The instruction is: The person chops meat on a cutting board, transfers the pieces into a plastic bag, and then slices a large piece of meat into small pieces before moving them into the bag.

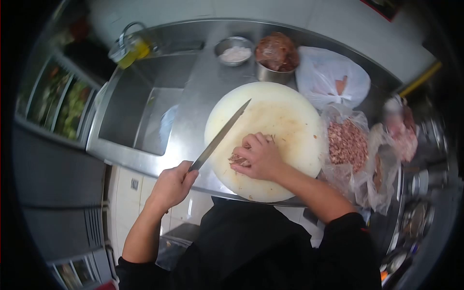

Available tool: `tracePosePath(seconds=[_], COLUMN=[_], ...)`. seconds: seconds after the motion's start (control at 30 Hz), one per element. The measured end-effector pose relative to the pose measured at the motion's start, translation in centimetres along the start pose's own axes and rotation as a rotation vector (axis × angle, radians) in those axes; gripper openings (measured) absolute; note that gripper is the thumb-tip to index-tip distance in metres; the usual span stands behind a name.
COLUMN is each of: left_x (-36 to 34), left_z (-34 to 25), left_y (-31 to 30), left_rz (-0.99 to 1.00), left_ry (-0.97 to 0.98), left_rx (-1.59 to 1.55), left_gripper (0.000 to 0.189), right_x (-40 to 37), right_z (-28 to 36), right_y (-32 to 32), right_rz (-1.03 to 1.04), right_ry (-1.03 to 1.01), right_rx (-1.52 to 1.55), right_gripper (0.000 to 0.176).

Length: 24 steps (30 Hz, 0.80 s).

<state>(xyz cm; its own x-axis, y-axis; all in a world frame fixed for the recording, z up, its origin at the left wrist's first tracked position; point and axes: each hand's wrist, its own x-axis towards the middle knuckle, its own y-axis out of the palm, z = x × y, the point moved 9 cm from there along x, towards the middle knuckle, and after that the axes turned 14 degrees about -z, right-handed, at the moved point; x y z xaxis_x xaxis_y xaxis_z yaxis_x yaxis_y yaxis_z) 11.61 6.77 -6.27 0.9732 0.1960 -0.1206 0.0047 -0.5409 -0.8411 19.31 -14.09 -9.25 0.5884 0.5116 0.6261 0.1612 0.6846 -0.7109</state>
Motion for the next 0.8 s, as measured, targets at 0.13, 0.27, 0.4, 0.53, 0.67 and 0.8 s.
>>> tracePosePath(seconds=[0.13, 0.27, 0.4, 0.53, 0.67, 0.8], left_x=[3.1, 5.7, 6.9, 7.1, 7.0, 6.8], left_z=[0.8, 1.1, 0.4, -0.7, -1.2, -0.6], left_y=[-1.0, -1.8, -2.0, -1.7, -1.5, -1.1], left_rz=[0.112, 0.200, 0.311, 0.336, 0.316, 0.322], left_ry=[0.064, 0.148, 0.184, 0.289, 0.372, 0.375], left_rx=[-0.008, 0.057, 0.114, 0.123, 0.102, 0.149], left_gripper=[0.030, 0.032, 0.033, 0.031, 0.031, 0.031], right_x=[-0.9, -1.3, -1.6, -0.7, -1.1, -2.4], right_z=[-0.7, -1.7, -0.4, 1.3, 1.0, -0.7], right_y=[0.1, 0.2, 1.0, -0.3, -2.9, -4.3], right_rz=[-0.148, -0.210, -0.122, 0.020, 0.034, 0.032], right_ry=[0.407, 0.780, 1.079, 1.214, 1.184, 1.047], right_rx=[-0.305, -0.536, -0.591, -0.423, -0.256, -0.294], right_gripper=[0.030, 0.043, 0.081, 0.109, 0.114, 0.112])
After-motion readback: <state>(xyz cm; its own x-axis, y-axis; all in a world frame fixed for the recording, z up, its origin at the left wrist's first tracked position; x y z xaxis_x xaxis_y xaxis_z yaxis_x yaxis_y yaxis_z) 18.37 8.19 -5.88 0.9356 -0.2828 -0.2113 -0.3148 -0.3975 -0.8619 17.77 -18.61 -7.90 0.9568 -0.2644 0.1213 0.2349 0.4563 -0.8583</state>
